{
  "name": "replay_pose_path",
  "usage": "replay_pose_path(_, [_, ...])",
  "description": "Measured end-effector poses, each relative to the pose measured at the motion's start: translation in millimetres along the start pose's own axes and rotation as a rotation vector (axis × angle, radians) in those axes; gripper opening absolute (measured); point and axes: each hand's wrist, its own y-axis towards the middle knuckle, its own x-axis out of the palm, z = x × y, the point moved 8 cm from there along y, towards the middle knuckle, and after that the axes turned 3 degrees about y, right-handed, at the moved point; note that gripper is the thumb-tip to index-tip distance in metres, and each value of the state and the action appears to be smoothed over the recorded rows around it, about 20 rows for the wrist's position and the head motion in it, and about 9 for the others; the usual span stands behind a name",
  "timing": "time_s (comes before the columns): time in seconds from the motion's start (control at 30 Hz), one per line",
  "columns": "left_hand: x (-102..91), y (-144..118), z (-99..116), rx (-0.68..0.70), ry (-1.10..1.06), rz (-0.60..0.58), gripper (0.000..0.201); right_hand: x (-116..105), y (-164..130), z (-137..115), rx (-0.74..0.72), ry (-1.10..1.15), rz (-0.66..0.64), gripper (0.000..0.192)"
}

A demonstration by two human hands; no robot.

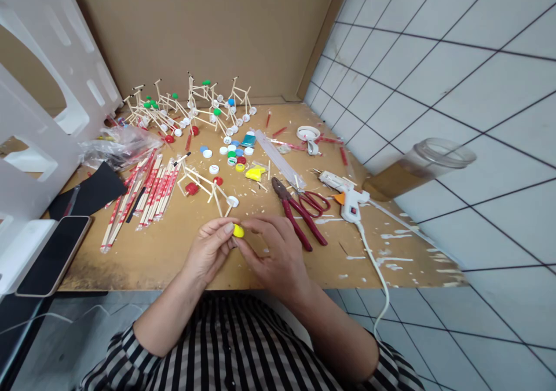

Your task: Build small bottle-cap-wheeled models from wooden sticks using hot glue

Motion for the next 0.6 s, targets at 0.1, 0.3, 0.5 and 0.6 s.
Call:
replay_pose_path(0.1, [0.5,-0.2,1.5,0.005,0.015,-0.027,0.03,1.2,0.1,-1.0,-0.014,-0.004,-0.009,0.006])
replay_pose_path(0.3, [-2.7,-0.4,4.4,0.024,0.058,-0.019,0.039,1.1,-0.2,-0.5,-0.026,0.006,0.009,0.008])
replay_pose_path(0.5, [-3.0,-1.6,13.1,0.088,0.251,0.006,0.032,4.2,-0.7,1.0,0.002,0.011,-0.012,0.008])
replay_pose_path(0.6, [-0.7,-2.9,18.5,0.093,0.311,0.034,0.03,4.6,-1.0,0.3,-0.001,0.011,-0.005,0.007])
